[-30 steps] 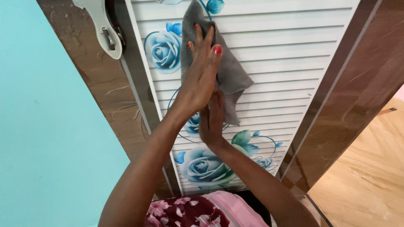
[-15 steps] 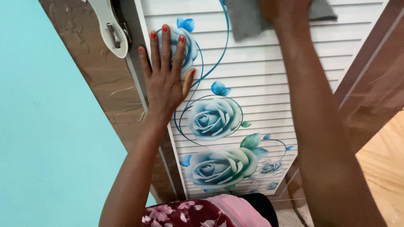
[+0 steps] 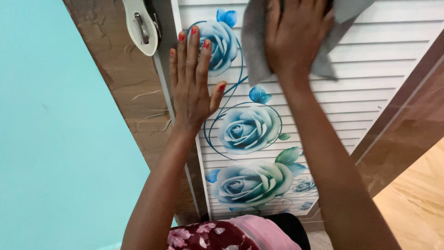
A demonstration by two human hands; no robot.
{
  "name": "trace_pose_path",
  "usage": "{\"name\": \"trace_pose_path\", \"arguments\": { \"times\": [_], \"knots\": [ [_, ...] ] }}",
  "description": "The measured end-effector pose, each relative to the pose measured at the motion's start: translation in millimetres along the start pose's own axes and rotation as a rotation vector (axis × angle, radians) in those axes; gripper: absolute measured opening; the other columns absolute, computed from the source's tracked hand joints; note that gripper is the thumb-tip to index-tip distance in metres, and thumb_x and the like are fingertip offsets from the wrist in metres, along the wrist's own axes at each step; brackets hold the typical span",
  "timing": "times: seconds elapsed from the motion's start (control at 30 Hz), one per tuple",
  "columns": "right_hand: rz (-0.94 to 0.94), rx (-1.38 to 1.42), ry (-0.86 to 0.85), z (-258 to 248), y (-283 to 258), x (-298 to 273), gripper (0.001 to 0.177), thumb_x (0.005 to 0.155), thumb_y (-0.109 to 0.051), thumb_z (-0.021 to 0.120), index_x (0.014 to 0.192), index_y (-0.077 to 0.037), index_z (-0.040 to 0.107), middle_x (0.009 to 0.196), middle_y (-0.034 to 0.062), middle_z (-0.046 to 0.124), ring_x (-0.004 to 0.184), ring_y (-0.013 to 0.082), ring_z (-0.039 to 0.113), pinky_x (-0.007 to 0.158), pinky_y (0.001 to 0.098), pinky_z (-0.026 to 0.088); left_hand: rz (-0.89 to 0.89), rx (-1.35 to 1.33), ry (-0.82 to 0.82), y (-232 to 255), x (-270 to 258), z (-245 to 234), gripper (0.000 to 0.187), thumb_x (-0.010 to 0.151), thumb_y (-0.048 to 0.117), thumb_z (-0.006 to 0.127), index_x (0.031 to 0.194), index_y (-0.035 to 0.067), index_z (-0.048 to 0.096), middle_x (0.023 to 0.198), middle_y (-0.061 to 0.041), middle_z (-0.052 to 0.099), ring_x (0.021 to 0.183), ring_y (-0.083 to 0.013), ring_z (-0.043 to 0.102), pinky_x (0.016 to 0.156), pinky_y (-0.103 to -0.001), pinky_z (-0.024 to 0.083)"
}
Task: The person cleans a door by wiping its decorated surface with a cloth.
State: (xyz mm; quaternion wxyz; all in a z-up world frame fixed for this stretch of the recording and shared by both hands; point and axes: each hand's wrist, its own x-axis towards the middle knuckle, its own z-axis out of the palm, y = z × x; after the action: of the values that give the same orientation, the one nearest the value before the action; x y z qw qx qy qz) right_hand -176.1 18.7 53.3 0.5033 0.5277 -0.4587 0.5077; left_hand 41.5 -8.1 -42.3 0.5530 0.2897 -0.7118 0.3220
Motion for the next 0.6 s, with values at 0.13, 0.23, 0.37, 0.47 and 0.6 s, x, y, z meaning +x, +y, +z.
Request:
{"name": "trace_pose_path", "arguments": {
  "times": [0.13, 0.23, 0.37, 0.47, 0.6],
  "knots": [
    [0.119, 0.334, -0.229, 10, -66, -46, 0.06, 0.114, -0.038, 0.053, 0.165, -0.027, 0.025, 0.173, 0.0161, 0.03, 0.144, 0.0411, 0.05, 0.104, 0.0505, 0.055, 0.018, -0.12, 0.155, -1, -9, 1, 0.07, 0.112, 0.066, 0.028, 0.167, 0.024, 0.02, 0.176, -0.009, 0.02, 0.162, -0.0293, 0.015, 0.136, -0.05, 0.009],
    [0.027, 0.395, -0.28, 11, -95, -70, 0.066, 0.111, -0.037, 0.057, 0.167, -0.027, 0.024, 0.173, 0.0127, 0.029, 0.146, 0.0368, 0.051, 0.109, 0.0495, 0.052, -0.009, -0.154, 0.187, -3, -7, -2, 0.07, 0.111, 0.066, 0.026, 0.167, 0.024, 0.022, 0.176, -0.009, 0.021, 0.162, -0.0294, 0.016, 0.136, -0.05, 0.008],
    [-0.097, 0.468, -0.359, 0, -97, -105, 0.057, 0.106, -0.032, 0.064, 0.161, -0.029, 0.045, 0.158, 0.0015, 0.055, 0.14, 0.028, 0.058, 0.119, 0.048, 0.045, -0.053, -0.241, 0.204, -5, -2, -11, 0.07, 0.111, 0.065, 0.025, 0.166, 0.023, 0.028, 0.176, -0.008, 0.024, 0.162, -0.029, 0.018, 0.132, -0.049, 0.01],
    [-0.228, 0.335, -0.393, -10, -80, -136, 0.062, 0.099, -0.039, 0.067, 0.155, -0.021, 0.047, 0.147, 0.0072, 0.059, 0.134, 0.0325, 0.057, 0.113, 0.0528, 0.044, -0.066, -0.224, 0.176, -2, 2, -12, 0.069, 0.108, 0.063, 0.029, 0.163, 0.023, 0.034, 0.174, -0.006, 0.029, 0.161, -0.0271, 0.022, 0.135, -0.051, 0.011],
    [-0.287, 0.219, -0.406, -19, -33, -196, 0.065, 0.095, -0.043, 0.066, 0.155, -0.028, 0.047, 0.144, 0.0086, 0.062, 0.126, 0.0329, 0.061, 0.103, 0.052, 0.049, -0.072, -0.086, 0.112, -1, 4, -10, 0.062, 0.11, 0.055, 0.047, 0.162, 0.022, 0.037, 0.172, -0.007, 0.032, 0.164, -0.0312, 0.021, 0.134, -0.053, 0.01]
  ]
}}
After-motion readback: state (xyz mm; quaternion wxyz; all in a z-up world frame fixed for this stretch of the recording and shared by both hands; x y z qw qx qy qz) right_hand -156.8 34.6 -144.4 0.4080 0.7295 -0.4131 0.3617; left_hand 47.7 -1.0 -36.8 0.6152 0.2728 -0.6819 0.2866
